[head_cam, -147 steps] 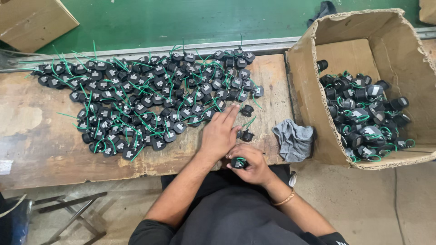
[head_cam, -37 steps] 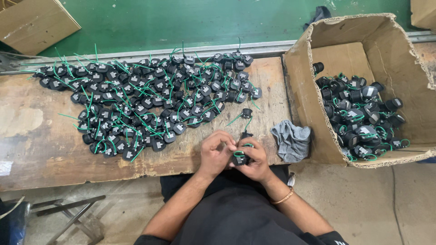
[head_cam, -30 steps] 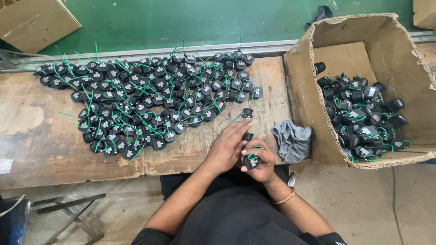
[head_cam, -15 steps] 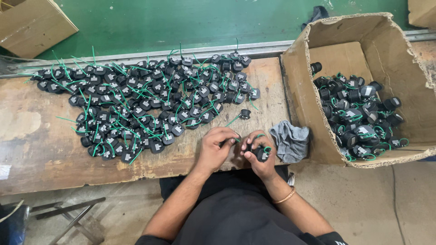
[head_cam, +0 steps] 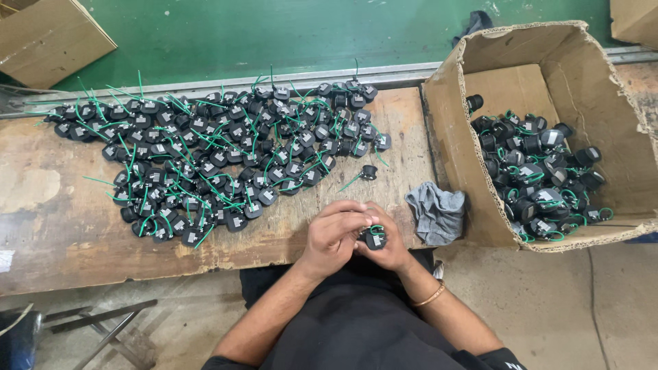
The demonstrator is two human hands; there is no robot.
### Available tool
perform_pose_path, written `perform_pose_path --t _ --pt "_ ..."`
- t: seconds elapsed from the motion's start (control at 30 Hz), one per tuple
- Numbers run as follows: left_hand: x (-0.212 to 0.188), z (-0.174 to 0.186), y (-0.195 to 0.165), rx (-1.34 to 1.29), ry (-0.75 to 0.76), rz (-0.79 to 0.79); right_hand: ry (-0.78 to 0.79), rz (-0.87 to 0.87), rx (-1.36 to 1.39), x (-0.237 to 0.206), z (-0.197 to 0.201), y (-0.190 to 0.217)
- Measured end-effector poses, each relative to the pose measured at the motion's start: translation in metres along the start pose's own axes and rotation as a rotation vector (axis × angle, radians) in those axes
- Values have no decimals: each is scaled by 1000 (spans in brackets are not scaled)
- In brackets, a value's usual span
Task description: The person picks up black power adapters with green cords from the workbench, winds each cord around its adapter by hand, and places the coiled units into a cardboard box beside the bench, working through the pile one at a time.
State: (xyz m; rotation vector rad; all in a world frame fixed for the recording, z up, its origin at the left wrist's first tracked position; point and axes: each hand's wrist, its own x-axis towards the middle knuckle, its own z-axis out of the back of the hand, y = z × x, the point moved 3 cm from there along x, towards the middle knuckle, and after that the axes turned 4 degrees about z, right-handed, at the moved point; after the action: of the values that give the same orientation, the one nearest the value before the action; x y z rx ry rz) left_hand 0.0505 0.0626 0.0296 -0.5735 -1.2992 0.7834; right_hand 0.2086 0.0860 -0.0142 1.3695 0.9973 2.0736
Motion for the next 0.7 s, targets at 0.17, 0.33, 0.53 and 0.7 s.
perform_pose_path --t 0.17,0.33,0.53,0.7 --pt "5 11 -2 -21 63 -50 124 -54 43 4 1 2" --pt "7 25 4 -80 142 -81 24 -84 60 4 1 4" --pt "-8 7 28 -165 -15 276 41 -80 -106 0 -4 -1" --pt "-13 4 36 -205 -88 279 84 -92 -68 -4 -1 -6"
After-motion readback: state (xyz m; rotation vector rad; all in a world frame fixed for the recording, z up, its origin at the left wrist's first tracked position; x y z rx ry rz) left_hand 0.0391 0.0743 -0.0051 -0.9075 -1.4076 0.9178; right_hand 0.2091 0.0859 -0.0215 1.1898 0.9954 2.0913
